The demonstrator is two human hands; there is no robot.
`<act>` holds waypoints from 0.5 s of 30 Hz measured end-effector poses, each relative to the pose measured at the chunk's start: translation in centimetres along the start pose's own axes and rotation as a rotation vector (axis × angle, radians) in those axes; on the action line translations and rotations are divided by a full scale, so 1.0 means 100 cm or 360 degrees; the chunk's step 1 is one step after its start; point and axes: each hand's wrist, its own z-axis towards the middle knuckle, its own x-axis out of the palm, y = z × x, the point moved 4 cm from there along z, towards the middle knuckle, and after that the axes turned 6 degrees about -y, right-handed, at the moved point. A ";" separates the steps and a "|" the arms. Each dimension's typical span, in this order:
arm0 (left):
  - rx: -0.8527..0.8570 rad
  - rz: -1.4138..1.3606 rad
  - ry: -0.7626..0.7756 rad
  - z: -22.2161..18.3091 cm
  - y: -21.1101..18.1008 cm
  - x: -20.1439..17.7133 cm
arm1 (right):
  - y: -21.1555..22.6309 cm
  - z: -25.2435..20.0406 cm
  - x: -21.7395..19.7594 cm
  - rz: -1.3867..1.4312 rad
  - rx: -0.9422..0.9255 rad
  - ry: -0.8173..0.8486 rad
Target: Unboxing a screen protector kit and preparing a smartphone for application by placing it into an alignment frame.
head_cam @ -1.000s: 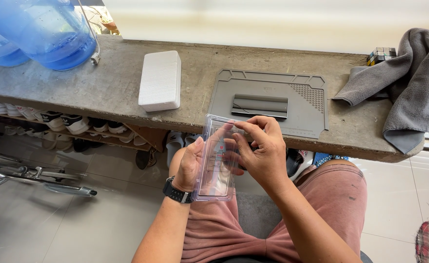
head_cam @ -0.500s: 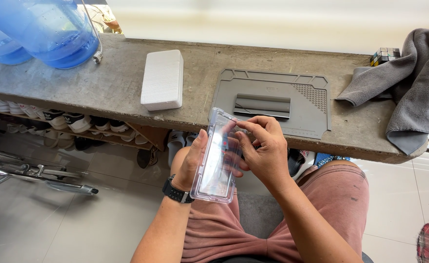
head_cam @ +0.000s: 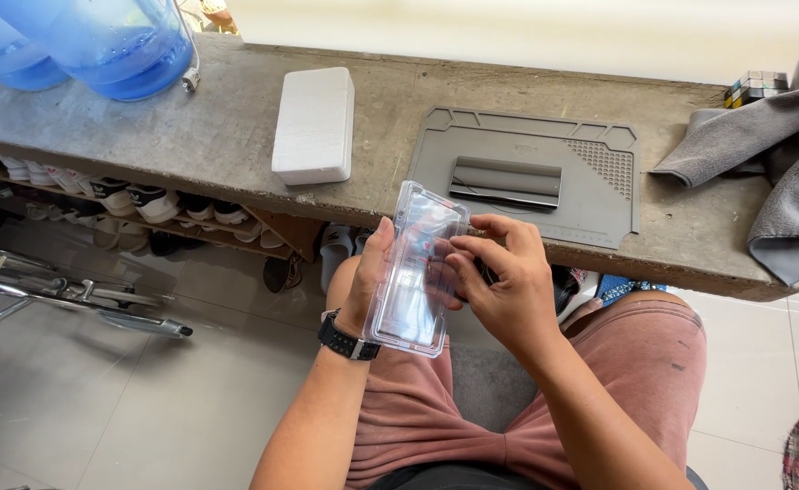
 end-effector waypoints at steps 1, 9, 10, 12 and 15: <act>-0.0064 -0.0122 0.0005 0.001 0.001 -0.005 | 0.006 -0.001 -0.001 -0.0017 -0.0055 0.0015; 0.0041 0.0150 -0.0150 -0.004 -0.007 -0.002 | 0.028 -0.021 -0.017 -0.0024 -0.0353 0.0139; 0.0057 0.0183 -0.0158 -0.009 -0.009 0.003 | 0.031 -0.023 -0.019 -0.0005 -0.0353 0.0148; 0.0067 0.0216 -0.0170 -0.013 -0.015 0.008 | 0.031 -0.027 -0.021 0.0014 -0.0347 0.0159; 0.0043 0.0313 -0.0066 -0.010 -0.014 0.010 | 0.024 -0.036 -0.019 0.0082 -0.0312 0.0134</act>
